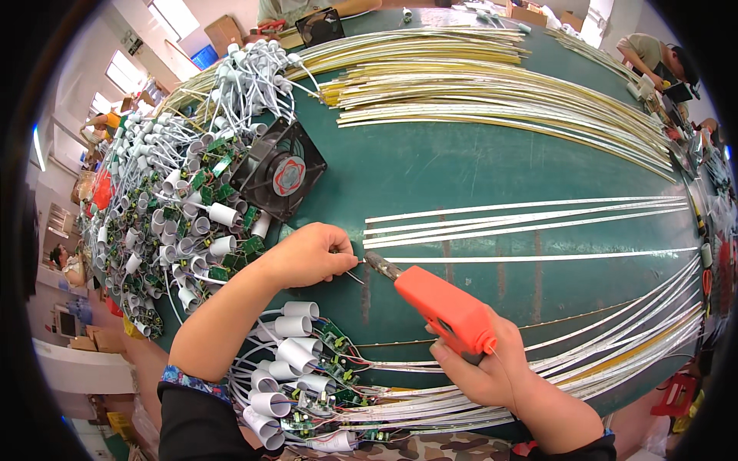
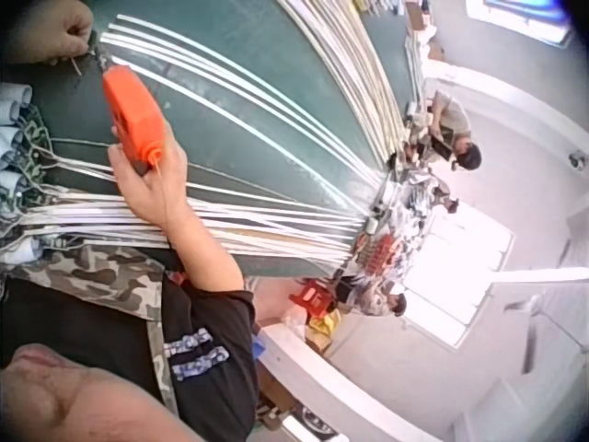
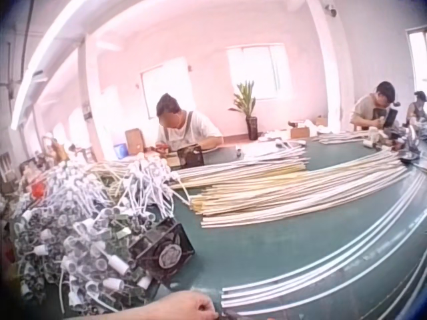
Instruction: The person solders wires from circuit board modules onto LED strips on a workbench using a handheld soldering tool.
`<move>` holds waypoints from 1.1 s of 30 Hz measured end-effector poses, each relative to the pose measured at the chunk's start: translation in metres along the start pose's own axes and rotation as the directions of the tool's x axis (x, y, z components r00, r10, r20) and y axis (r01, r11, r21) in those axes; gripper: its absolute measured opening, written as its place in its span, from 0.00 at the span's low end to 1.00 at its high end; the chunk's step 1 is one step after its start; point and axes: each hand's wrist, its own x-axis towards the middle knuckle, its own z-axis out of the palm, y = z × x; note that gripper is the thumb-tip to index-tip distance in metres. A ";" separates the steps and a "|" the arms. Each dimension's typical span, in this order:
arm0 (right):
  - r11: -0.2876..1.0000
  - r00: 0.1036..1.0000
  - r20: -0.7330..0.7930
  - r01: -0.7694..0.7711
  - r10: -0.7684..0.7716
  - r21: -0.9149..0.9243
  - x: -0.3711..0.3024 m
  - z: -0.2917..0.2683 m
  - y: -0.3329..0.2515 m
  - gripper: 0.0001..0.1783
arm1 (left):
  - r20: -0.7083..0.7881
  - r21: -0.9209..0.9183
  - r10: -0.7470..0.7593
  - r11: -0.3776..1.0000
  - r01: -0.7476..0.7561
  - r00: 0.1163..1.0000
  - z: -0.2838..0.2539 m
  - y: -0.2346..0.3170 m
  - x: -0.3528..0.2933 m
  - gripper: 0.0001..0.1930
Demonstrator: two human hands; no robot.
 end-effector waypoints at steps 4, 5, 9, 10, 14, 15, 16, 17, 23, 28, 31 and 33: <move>0.999 0.999 0.023 0.026 -0.025 -0.046 0.002 0.001 -0.001 0.23 | -0.018 0.040 0.024 0.999 -0.023 1.000 0.000 0.000 0.001 0.10; 0.998 0.999 0.023 0.036 -0.035 -0.061 0.003 0.001 0.000 0.23 | -0.019 0.046 0.017 0.999 -0.016 1.000 0.000 0.001 0.001 0.10; 0.981 0.992 0.065 0.113 -0.104 -0.159 0.004 -0.001 -0.001 0.23 | -0.024 0.053 0.005 0.999 -0.004 1.000 -0.001 0.002 0.001 0.10; 0.985 0.996 0.060 0.078 -0.069 -0.154 0.003 -0.001 -0.002 0.23 | -0.029 0.057 0.021 0.998 -0.020 0.999 0.000 0.001 0.001 0.10; 0.988 0.998 0.038 0.057 -0.052 -0.140 0.001 -0.003 -0.004 0.23 | -0.034 0.062 0.046 0.997 -0.044 0.998 0.001 -0.002 0.004 0.10; 0.989 0.998 0.041 0.056 -0.051 -0.140 0.001 -0.002 -0.003 0.23 | -0.035 0.060 0.043 0.997 -0.041 0.998 0.001 -0.002 0.004 0.10; 0.994 0.999 0.020 0.046 -0.044 -0.102 0.000 -0.002 -0.001 0.24 | -0.034 0.067 0.042 0.997 -0.040 0.999 0.002 -0.001 0.004 0.10; 0.997 0.999 0.000 0.035 -0.035 -0.064 -0.002 -0.002 -0.001 0.24 | -0.033 0.073 0.041 0.997 -0.038 0.999 0.002 -0.001 0.004 0.09; 0.983 0.995 0.034 0.096 -0.092 -0.158 0.002 -0.001 -0.004 0.25 | -0.034 0.067 0.049 0.997 -0.047 0.998 0.002 -0.001 0.004 0.09; 0.980 0.993 0.056 0.113 -0.105 -0.166 0.006 0.003 -0.004 0.30 | -0.026 0.075 0.013 0.997 -0.011 1.000 -0.002 0.004 0.002 0.09; 0.981 0.994 0.058 0.097 -0.088 -0.170 0.005 0.000 -0.005 0.29 | -0.028 0.073 0.024 0.997 -0.022 0.999 -0.001 0.002 0.003 0.09; 0.982 0.995 0.066 0.081 -0.071 -0.170 0.004 -0.002 -0.005 0.28 | -0.031 0.072 0.034 0.997 -0.031 0.999 -0.001 0.002 0.003 0.09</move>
